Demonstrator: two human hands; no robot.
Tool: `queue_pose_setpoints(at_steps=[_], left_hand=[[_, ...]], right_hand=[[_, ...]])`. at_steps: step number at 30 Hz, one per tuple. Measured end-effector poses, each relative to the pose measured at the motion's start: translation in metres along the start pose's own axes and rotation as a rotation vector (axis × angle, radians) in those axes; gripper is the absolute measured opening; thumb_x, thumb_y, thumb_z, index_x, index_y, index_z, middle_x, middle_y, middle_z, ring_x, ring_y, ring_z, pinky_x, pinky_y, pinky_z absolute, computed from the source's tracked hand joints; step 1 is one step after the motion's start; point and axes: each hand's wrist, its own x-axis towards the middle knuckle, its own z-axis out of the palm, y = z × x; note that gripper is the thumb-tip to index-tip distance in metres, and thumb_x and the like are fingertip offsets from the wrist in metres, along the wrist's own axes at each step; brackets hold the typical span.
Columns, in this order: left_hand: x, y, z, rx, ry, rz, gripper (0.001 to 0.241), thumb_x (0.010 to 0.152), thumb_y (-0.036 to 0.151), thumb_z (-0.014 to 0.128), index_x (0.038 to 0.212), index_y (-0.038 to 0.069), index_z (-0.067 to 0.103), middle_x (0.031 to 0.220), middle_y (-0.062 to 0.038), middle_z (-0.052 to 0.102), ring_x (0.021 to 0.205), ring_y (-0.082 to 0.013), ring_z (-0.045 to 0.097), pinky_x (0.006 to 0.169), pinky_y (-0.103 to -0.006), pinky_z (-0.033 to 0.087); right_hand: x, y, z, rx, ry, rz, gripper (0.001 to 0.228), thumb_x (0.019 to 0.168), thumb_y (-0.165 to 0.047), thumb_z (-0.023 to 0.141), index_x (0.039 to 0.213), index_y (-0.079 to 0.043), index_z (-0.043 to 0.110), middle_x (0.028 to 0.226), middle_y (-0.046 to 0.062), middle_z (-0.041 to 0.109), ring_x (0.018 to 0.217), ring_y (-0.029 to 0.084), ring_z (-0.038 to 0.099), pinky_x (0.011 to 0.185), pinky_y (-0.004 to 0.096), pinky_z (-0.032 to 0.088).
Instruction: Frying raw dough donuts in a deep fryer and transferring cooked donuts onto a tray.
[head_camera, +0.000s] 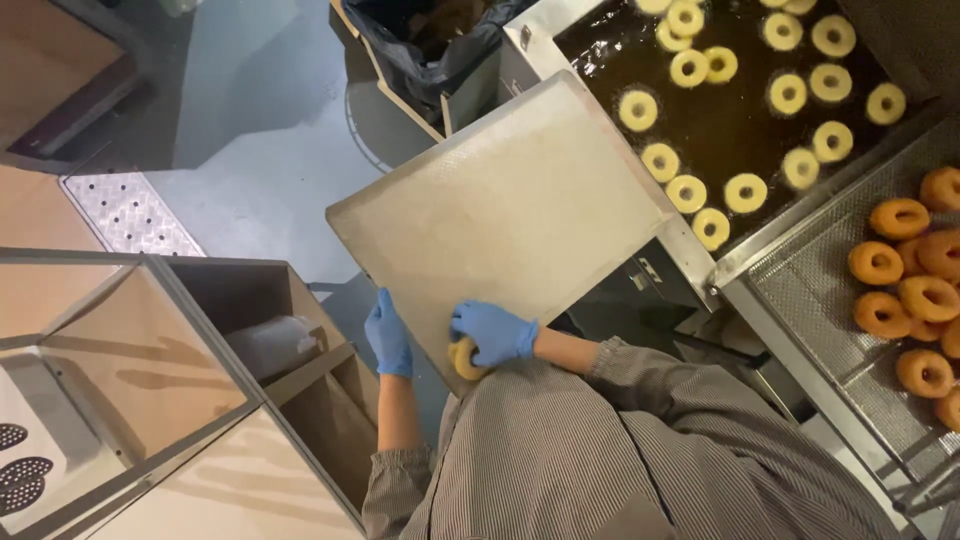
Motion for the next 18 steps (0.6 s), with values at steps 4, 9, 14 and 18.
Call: queue_pose_setpoints(at_steps=[4, 9, 14, 18], left_hand=[[-0.006, 0.012, 0.005, 0.004, 0.024, -0.015, 0.051, 0.108, 0.038, 0.054, 0.105, -0.009, 0.074, 0.085, -0.003, 0.067, 0.077, -0.0105, 0.054, 0.068, -0.0299, 0.046], [-0.002, 0.005, 0.009, -0.042, 0.039, 0.058, 0.05, 0.107, 0.039, 0.05, 0.115, -0.007, 0.07, 0.103, -0.004, 0.075, 0.089, -0.0125, 0.067, 0.078, -0.0278, 0.053], [0.004, -0.001, 0.018, -0.017, 0.102, 0.011, 0.057, 0.109, 0.044, 0.044, 0.117, -0.006, 0.071, 0.105, -0.007, 0.074, 0.088, -0.0149, 0.067, 0.077, -0.0305, 0.053], [0.043, -0.057, 0.005, 0.166, 0.202, -0.012, 0.067, 0.109, 0.049, 0.04, 0.112, -0.01, 0.071, 0.101, -0.014, 0.074, 0.087, -0.0239, 0.067, 0.079, -0.0377, 0.052]], right_hand=[[-0.004, 0.015, 0.001, 0.041, -0.152, 0.015, 0.041, 0.067, -0.024, 0.076, 0.102, -0.006, 0.063, 0.108, 0.017, 0.059, 0.101, 0.037, 0.059, 0.084, 0.047, 0.051], [-0.033, 0.036, -0.024, 0.231, 0.098, 0.112, 0.056, 0.072, -0.024, 0.075, 0.123, -0.009, 0.06, 0.11, 0.017, 0.066, 0.101, 0.035, 0.064, 0.09, 0.044, 0.053], [-0.095, 0.163, -0.12, -0.03, 0.632, 0.22, 0.043, 0.078, -0.01, 0.07, 0.121, -0.006, 0.064, 0.112, 0.017, 0.068, 0.101, 0.035, 0.068, 0.089, 0.043, 0.055], [-0.159, 0.27, -0.211, -0.458, 0.819, 0.499, 0.034, 0.08, -0.008, 0.071, 0.113, -0.004, 0.067, 0.107, 0.019, 0.067, 0.102, 0.04, 0.064, 0.089, 0.048, 0.052]])
